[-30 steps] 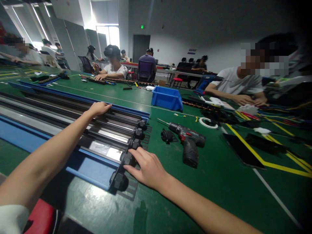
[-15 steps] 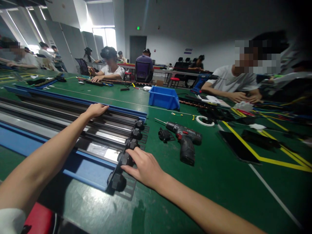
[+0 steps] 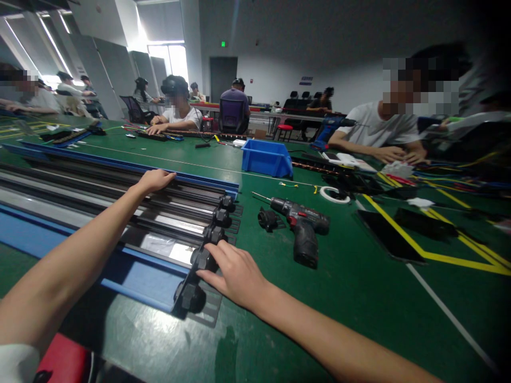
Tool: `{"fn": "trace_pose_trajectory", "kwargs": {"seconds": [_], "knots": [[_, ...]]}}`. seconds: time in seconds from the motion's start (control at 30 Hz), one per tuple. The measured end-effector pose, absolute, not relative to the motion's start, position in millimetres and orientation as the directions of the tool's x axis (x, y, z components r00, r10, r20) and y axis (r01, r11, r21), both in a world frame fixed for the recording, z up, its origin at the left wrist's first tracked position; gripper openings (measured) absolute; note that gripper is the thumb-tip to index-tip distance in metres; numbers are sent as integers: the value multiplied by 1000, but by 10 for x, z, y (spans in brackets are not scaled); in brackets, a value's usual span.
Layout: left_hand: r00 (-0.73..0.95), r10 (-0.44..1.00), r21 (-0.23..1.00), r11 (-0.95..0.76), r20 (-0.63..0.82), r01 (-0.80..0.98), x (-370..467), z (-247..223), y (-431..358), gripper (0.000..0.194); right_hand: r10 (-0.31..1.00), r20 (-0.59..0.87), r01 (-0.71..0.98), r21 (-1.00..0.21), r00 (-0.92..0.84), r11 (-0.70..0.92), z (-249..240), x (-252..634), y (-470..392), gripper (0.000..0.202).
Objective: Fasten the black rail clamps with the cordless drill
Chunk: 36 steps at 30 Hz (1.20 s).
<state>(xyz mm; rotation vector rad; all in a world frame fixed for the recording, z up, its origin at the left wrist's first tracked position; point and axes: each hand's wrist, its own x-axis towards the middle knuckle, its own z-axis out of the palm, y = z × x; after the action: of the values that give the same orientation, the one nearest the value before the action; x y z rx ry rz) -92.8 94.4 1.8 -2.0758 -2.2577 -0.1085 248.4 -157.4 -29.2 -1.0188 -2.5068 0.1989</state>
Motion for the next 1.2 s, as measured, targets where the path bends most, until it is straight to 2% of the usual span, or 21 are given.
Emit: {"fn": "trace_pose_trajectory", "kwargs": {"seconds": [0.67,0.87,0.93,1.1,1.2], "knots": [[-91,990,5,91,103,996,-908,30,921,76,691,344,611,-322,-636,723,-306,2485,-1561,47],[-79,994,3,79,74,997,-985,-20,1002,77,694,361,569,-401,-623,718,-253,2513,-1571,55],[-75,996,5,74,57,997,-1001,-31,1019,78,706,384,560,-431,-595,707,-212,2541,-1552,54],[-79,996,8,79,49,997,-1015,-41,1029,80,778,440,620,-473,-449,626,-181,2649,-1394,35],[-81,995,-3,81,54,997,-1014,-42,1027,80,795,431,646,-469,-427,602,-247,2702,-1269,37]]}}
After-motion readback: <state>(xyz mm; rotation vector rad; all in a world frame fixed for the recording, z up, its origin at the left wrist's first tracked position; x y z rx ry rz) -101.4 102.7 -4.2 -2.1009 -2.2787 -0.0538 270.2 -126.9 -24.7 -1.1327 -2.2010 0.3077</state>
